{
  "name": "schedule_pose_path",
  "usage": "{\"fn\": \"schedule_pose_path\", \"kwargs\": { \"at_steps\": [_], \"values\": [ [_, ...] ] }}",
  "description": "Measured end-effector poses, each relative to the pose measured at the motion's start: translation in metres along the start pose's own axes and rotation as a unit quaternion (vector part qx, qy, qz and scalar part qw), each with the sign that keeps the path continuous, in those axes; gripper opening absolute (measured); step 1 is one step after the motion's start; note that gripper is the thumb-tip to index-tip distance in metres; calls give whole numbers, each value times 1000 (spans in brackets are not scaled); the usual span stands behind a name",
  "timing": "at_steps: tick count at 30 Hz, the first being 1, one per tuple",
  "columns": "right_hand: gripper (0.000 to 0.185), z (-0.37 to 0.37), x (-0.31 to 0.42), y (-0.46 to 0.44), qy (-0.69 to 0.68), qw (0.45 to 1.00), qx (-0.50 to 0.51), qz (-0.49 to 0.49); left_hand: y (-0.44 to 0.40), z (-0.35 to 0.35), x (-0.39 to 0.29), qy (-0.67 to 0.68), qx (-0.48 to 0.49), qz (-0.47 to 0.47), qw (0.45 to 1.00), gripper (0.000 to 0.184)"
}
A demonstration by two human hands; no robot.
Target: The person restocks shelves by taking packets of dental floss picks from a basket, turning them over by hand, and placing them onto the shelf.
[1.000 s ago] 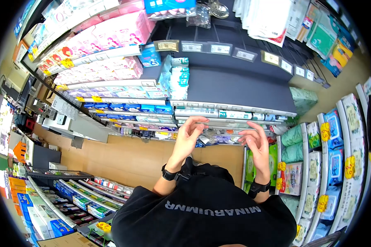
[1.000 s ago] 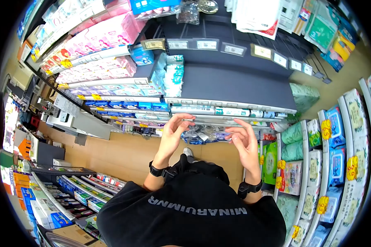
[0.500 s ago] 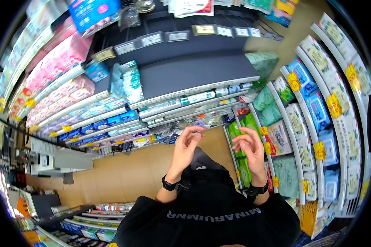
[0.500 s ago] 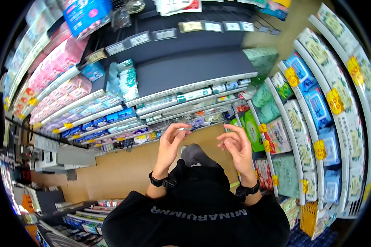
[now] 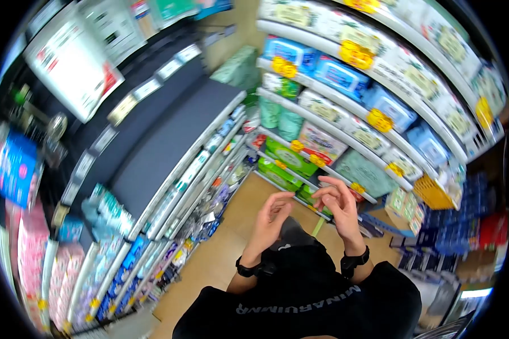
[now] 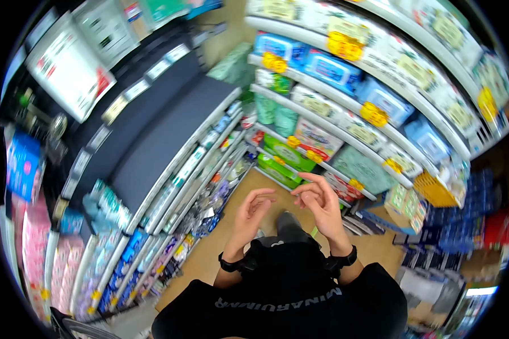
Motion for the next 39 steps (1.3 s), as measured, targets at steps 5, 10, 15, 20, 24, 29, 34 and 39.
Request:
{"fn": "schedule_pose_path", "kwargs": {
  "at_steps": [5,10,15,20,24,29,34,39],
  "values": [
    [40,41,20,23,-21,997,-78,21,-22,-23,8,-18,18,19,999,24],
    [38,92,27,52,-51,990,-126,43,-34,-82,20,-39,58,46,997,21],
    [39,162,31,107,-57,984,-156,63,-22,-177,39,-35,155,52,986,23],
    [41,241,37,183,-76,966,-234,84,2,-277,77,-48,218,88,971,24],
    [41,308,28,250,-70,950,-283,107,27,-349,100,-53,282,103,952,25],
    [34,367,28,311,-59,941,-312,113,53,-420,129,-56,310,117,942,24],
    [33,407,33,345,-71,926,-352,116,68,-468,138,-56,346,130,927,23],
    [33,439,36,355,-79,907,-380,163,56,-493,135,-42,351,130,926,22]
  ]
}}
Point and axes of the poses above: each hand's wrist, its own y-axis away from the middle knuckle, its own z-axis out of the back of the hand, x = y × z, the point moved 6 cm from there along -y, towards the middle knuckle, and after that the axes turned 6 degrees about -z, right-handed, at the moved point
